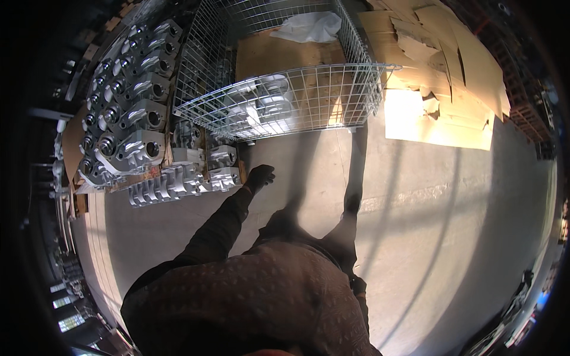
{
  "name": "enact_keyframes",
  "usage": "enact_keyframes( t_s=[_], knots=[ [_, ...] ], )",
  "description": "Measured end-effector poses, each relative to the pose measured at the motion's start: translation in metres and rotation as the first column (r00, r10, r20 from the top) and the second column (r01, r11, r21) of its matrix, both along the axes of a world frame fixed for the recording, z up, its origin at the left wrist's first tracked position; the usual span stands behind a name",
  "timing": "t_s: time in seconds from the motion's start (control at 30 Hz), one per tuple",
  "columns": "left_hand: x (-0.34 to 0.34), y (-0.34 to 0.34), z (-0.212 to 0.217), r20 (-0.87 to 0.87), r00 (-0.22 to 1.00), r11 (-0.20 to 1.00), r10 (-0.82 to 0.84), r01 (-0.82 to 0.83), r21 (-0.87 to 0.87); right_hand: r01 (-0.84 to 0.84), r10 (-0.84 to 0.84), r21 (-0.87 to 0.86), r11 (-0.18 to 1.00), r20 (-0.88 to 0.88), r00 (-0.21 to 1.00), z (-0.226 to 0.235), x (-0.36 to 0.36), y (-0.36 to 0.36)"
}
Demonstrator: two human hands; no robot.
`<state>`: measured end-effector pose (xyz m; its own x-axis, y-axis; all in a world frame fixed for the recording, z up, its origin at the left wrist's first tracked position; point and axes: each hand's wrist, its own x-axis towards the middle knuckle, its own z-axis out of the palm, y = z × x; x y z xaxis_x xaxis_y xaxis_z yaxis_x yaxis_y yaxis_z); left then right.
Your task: The person places a metal part into a cardboard box, then walks to a cluttered area, retrieves a box, and tapes it shut. The person then walks back and places the taped box into a larger box.
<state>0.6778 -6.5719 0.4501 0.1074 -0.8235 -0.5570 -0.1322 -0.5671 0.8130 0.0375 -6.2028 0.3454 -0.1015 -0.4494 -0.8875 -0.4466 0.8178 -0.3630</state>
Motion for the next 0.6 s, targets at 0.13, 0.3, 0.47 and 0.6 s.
enact_keyframes(
  t_s=[0.13,0.3,0.47,0.6],
  knots=[
    [-0.056,-0.001,-0.046,0.285,0.938,0.957,-0.198,0.248,-0.151,0.785,-0.810,0.206,0.584,0.198,0.552,-0.017,-0.065,-0.100],
    [-0.107,0.045,-0.071,0.282,0.945,0.976,-0.164,0.196,-0.090,0.726,-0.697,-0.001,0.687,0.279,0.660,0.062,-0.151,-0.316],
    [-0.128,0.042,-0.031,0.153,0.985,0.984,0.078,-0.100,0.145,0.612,-0.544,-0.302,0.731,0.282,0.790,0.100,-0.168,-0.474],
    [-0.126,0.044,-0.004,0.166,0.980,0.987,0.112,-0.128,0.093,0.568,-0.525,-0.168,0.805,0.244,0.816,0.073,-0.143,-0.533]
  ],
)
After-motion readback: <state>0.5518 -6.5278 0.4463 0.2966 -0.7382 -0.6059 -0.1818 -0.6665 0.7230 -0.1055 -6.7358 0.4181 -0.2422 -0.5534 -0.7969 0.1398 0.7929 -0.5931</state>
